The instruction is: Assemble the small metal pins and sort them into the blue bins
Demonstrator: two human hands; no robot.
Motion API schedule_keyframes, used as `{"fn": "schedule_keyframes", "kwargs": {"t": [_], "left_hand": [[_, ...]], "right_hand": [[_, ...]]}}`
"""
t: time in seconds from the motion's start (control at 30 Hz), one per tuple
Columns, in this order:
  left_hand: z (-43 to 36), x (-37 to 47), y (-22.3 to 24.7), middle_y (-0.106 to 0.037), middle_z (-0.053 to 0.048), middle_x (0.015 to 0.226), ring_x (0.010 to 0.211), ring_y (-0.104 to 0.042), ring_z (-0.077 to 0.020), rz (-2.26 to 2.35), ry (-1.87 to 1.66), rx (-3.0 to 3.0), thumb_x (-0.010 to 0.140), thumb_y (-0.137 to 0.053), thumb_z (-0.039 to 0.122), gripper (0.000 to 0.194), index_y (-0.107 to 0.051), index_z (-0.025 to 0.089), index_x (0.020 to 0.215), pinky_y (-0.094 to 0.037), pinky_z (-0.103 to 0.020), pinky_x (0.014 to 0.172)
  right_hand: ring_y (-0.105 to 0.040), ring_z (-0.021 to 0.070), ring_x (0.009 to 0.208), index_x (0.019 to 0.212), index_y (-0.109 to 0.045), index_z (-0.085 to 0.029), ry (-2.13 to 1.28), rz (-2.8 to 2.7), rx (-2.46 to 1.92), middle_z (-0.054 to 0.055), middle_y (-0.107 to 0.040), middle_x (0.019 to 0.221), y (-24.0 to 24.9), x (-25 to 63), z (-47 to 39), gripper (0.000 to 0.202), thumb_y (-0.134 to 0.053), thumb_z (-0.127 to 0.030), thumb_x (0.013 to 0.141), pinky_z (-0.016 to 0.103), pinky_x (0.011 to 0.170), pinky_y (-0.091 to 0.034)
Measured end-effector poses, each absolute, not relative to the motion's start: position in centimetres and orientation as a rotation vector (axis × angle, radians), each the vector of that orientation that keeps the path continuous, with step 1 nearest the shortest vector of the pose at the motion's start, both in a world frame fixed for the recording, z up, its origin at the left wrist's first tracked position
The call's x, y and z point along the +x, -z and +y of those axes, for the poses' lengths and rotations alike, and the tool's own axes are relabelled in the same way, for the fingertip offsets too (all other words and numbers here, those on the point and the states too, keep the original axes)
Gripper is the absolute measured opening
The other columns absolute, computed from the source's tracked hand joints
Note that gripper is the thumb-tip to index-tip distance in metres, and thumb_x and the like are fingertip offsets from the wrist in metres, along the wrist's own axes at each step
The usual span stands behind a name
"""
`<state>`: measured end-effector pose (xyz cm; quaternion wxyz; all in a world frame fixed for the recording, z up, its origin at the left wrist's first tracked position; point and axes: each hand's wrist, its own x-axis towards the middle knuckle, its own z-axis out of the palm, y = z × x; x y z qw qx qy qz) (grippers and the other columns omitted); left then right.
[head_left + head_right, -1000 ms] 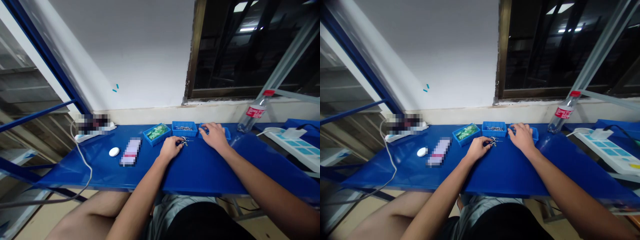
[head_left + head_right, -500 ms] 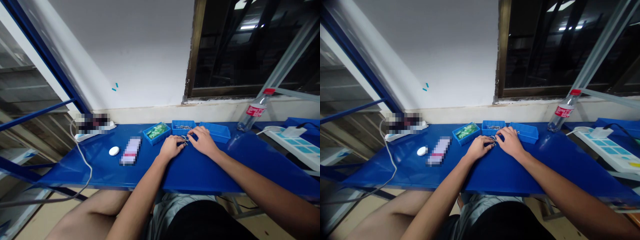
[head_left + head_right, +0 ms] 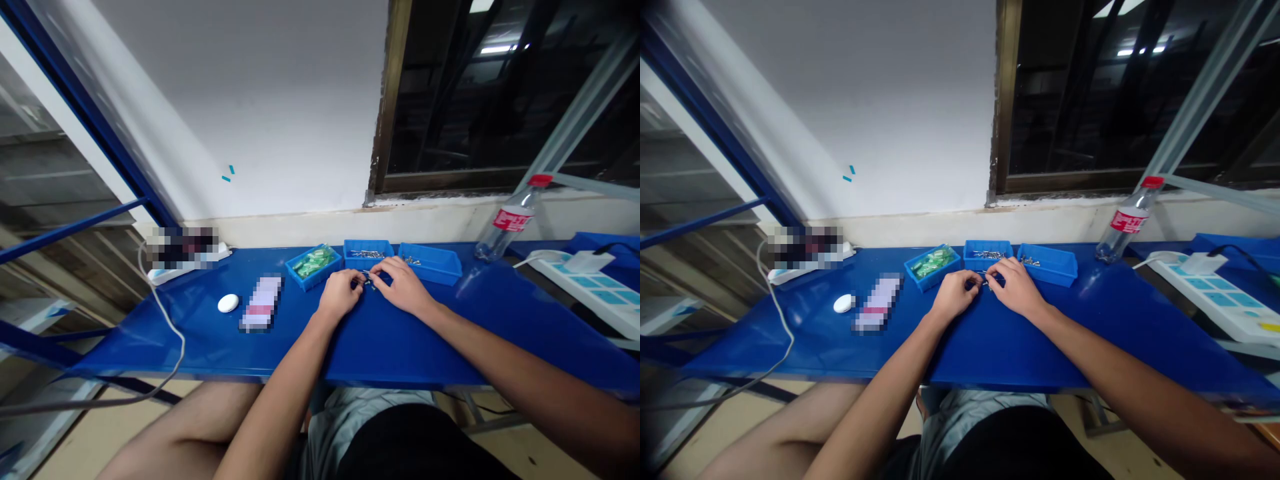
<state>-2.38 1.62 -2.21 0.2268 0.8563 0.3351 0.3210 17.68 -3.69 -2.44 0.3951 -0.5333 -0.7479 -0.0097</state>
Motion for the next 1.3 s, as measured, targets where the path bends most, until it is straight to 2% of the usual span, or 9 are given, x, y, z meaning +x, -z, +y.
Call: {"fn": "schedule_keyframes", "kwargs": {"t": [0.13, 0.27, 0.5, 0.6, 0.7, 0.8, 1.0, 1.13, 1.3], "left_hand": [[1.9, -2.1, 2.5, -0.080, -0.006, 0.101, 0.091, -0.075, -0.0191, 0.866, -1.023, 2.096, 0.084, -0.068, 0.008, 0.020, -0.076, 0.018, 0.099, -0.060, -0.030, 0.088], [2.4, -1.8, 2.7, -0.080, -0.010, 0.102, 0.090, -0.077, -0.0202, 0.667, -1.048, 1.600, 0.085, -0.080, 0.025, 0.027, -0.071, 0.014, 0.108, -0.062, -0.032, 0.085], [2.2, -1.6, 2.2, -0.078, -0.014, 0.118, 0.096, -0.078, -0.0213, 0.594, -1.015, 1.383, 0.077, -0.090, 0.036, 0.047, -0.070, 0.013, 0.114, -0.062, -0.036, 0.092], [1.7, -1.6, 2.0, -0.080, -0.013, 0.109, 0.094, -0.078, -0.0219, 0.667, -0.985, 1.491, 0.083, -0.084, 0.043, 0.044, -0.074, 0.012, 0.113, -0.062, -0.034, 0.090], [1.2, -1.8, 1.8, -0.082, -0.010, 0.097, 0.089, -0.078, -0.0225, 0.730, -0.944, 1.699, 0.092, -0.074, 0.050, 0.041, -0.078, 0.014, 0.110, -0.062, -0.032, 0.085], [1.0, -2.1, 1.6, -0.083, -0.006, 0.094, 0.086, -0.079, -0.0229, 0.723, -0.949, 1.848, 0.096, -0.068, 0.048, 0.035, -0.080, 0.018, 0.110, -0.062, -0.031, 0.084], [1.5, -2.5, 1.9, -0.083, -0.004, 0.100, 0.088, -0.080, -0.0237, 0.785, -1.020, 1.866, 0.096, -0.068, 0.029, 0.025, -0.080, 0.020, 0.116, -0.064, -0.032, 0.085], [1.3, -2.4, 1.9, -0.083, -0.005, 0.097, 0.088, -0.081, -0.0234, 0.842, -1.024, 1.970, 0.092, -0.069, 0.017, 0.021, -0.082, 0.020, 0.109, -0.065, -0.034, 0.086], [1.2, -2.2, 1.9, -0.083, -0.007, 0.100, 0.091, -0.080, -0.0222, 0.874, -1.082, 2.000, 0.089, -0.069, 0.009, 0.023, -0.079, 0.018, 0.107, -0.064, -0.035, 0.091]], "right_hand": [[-0.066, 0.0289, 0.099, 0.102, -0.070, -0.026, -0.064, -1.883, -1.264, 0.008, -0.074, 0.100, 2.4, 17.3, -3.7, 0.011, -0.061, -0.029, 0.096, 0.048, 0.095, -0.052], [-0.069, 0.0258, 0.089, 0.118, -0.067, -0.027, -0.196, -1.769, -1.199, 0.007, -0.074, 0.104, 2.5, 16.8, -3.8, 0.025, -0.065, -0.033, 0.094, 0.044, 0.086, -0.058], [-0.067, 0.0242, 0.082, 0.115, -0.069, -0.028, -0.238, -1.738, -1.165, 0.005, -0.070, 0.093, 1.5, 16.5, -4.3, 0.024, -0.065, -0.032, 0.092, 0.042, 0.080, -0.059], [-0.067, 0.0245, 0.083, 0.115, -0.071, -0.027, -0.199, -1.753, -1.175, 0.007, -0.069, 0.098, 1.1, 16.7, -4.5, 0.024, -0.062, -0.031, 0.094, 0.042, 0.079, -0.059], [-0.066, 0.0231, 0.078, 0.104, -0.071, -0.026, -0.202, -1.725, -1.171, 0.007, -0.069, 0.096, 1.1, 16.9, -4.4, 0.015, -0.061, -0.032, 0.095, 0.040, 0.074, -0.059], [-0.066, 0.0234, 0.078, 0.100, -0.070, -0.027, -0.218, -1.758, -1.173, 0.006, -0.069, 0.092, 1.2, 16.9, -4.2, 0.011, -0.061, -0.032, 0.095, 0.041, 0.076, -0.059], [-0.072, 0.0267, 0.094, 0.103, -0.070, -0.027, -0.284, -1.766, -1.166, 0.008, -0.074, 0.106, 1.2, 16.4, -3.7, 0.013, -0.061, -0.033, 0.096, 0.045, 0.088, -0.062], [-0.074, 0.0250, 0.082, 0.098, -0.070, -0.026, -0.402, -1.630, -1.194, 0.006, -0.075, 0.097, 1.7, 16.4, -3.2, 0.016, -0.068, -0.040, 0.092, 0.042, 0.080, -0.065], [-0.073, 0.0232, 0.081, 0.093, -0.069, -0.024, -0.508, -1.620, -1.195, 0.006, -0.075, 0.091, 2.6, 16.5, -2.6, 0.016, -0.072, -0.039, 0.088, 0.040, 0.078, -0.064]]}}
